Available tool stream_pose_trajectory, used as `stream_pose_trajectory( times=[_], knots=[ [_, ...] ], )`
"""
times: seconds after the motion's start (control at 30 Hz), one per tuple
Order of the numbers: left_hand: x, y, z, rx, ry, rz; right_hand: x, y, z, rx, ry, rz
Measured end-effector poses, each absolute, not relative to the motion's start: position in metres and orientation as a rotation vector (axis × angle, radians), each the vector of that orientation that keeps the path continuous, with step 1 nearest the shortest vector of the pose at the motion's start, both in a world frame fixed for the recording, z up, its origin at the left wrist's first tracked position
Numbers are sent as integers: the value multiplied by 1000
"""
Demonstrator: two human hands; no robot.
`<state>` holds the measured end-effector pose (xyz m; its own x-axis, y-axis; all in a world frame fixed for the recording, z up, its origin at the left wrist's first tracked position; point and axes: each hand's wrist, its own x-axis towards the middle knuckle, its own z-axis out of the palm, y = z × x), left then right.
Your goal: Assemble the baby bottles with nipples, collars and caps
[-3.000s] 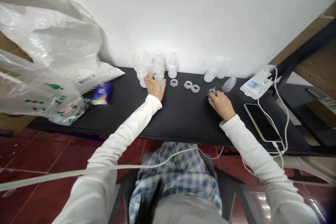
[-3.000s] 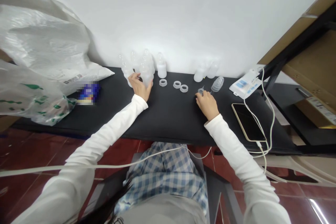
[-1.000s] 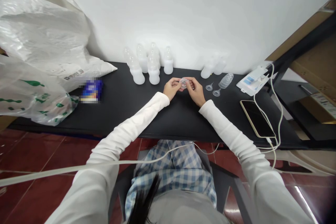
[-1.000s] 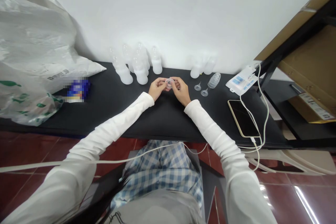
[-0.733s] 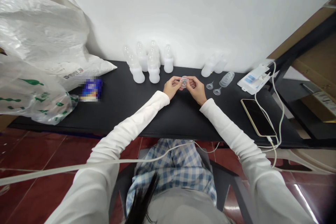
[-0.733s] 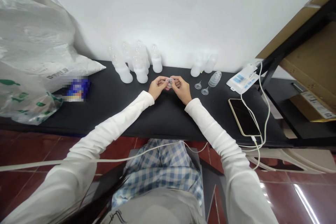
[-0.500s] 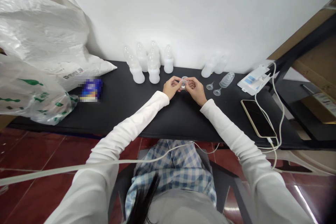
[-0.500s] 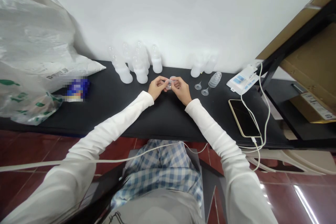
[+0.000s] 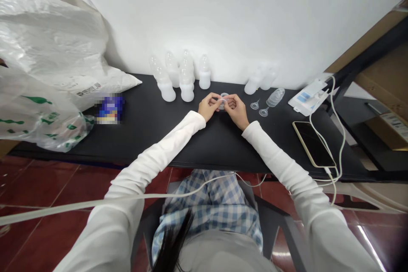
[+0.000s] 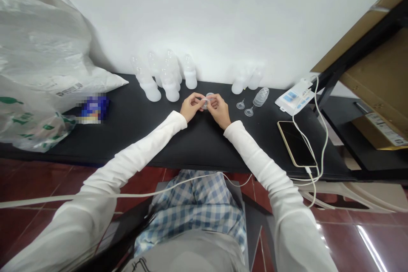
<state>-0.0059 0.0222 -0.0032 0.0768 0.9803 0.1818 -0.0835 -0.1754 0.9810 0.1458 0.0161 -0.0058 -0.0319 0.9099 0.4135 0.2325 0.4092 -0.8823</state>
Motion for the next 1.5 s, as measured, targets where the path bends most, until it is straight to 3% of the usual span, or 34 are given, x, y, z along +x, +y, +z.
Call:
stream_pose_trajectory(
  times=[0.47,0.83,1.5],
  knots=[
    [-6,26,-1,1220,1063,1295,145,18,-6,-986,-1368,1004],
    [-3,23,-2,1457,1115,1336,142,18,-8,-1046,-1392,890],
    [-1,26,-4,1287,1067,1333,140,15,-6,-1055,-1418,789]
  ],
)
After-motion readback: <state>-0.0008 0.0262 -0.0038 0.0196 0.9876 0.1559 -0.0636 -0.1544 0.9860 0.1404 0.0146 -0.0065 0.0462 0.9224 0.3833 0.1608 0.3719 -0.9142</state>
